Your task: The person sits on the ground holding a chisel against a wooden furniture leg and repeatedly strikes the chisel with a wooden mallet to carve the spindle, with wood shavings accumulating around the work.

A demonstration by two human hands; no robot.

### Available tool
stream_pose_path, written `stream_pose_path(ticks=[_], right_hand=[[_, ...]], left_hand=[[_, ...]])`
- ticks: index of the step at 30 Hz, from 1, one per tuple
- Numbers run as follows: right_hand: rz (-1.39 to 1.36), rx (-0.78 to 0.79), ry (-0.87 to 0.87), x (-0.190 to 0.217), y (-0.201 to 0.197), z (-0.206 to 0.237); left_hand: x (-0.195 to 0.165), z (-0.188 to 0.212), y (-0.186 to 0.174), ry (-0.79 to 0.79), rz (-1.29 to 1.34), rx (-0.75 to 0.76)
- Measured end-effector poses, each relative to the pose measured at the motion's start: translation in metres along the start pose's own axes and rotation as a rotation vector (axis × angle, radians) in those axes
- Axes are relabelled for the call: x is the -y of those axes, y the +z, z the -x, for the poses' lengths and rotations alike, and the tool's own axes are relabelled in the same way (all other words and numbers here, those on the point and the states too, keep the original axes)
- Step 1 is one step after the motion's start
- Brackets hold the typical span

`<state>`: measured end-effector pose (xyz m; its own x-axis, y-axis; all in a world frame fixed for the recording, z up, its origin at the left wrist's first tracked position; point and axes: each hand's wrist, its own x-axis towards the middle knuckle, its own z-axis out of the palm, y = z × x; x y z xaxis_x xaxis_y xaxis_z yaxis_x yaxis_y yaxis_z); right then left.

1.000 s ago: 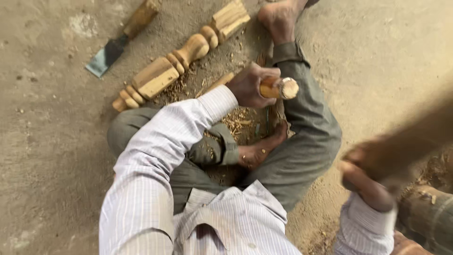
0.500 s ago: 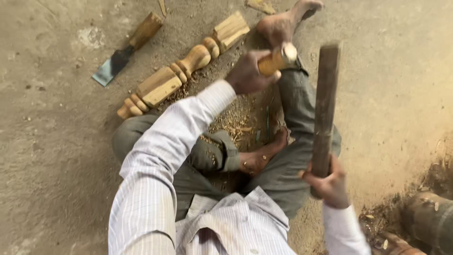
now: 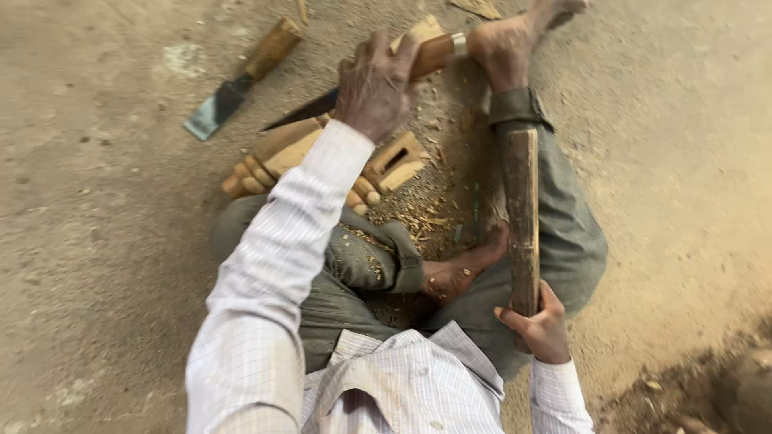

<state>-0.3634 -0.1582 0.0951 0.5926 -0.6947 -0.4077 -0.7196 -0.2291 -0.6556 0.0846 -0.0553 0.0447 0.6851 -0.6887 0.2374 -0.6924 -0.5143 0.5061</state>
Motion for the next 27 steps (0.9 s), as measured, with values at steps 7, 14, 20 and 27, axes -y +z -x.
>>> stream_pose_path(ticks=[7, 14, 20, 27], right_hand=[[-0.066, 0.028, 0.029, -0.007, 0.009, -0.003], [-0.125, 0.048, 0.06, -0.005, 0.011, -0.005], [-0.084, 0.053, 0.068, 0.002, 0.009, -0.006], [-0.153, 0.05, 0.074, -0.002, 0.001, -0.003]], left_hand=[[0.061, -0.007, -0.005, -0.518, -0.043, 0.279], [0.101, -0.009, -0.03, -0.794, -0.178, 0.021], [0.126, -0.003, -0.03, -0.757, -0.421, 0.17], [0.081, -0.002, -0.052, -0.181, 0.056, -0.301]])
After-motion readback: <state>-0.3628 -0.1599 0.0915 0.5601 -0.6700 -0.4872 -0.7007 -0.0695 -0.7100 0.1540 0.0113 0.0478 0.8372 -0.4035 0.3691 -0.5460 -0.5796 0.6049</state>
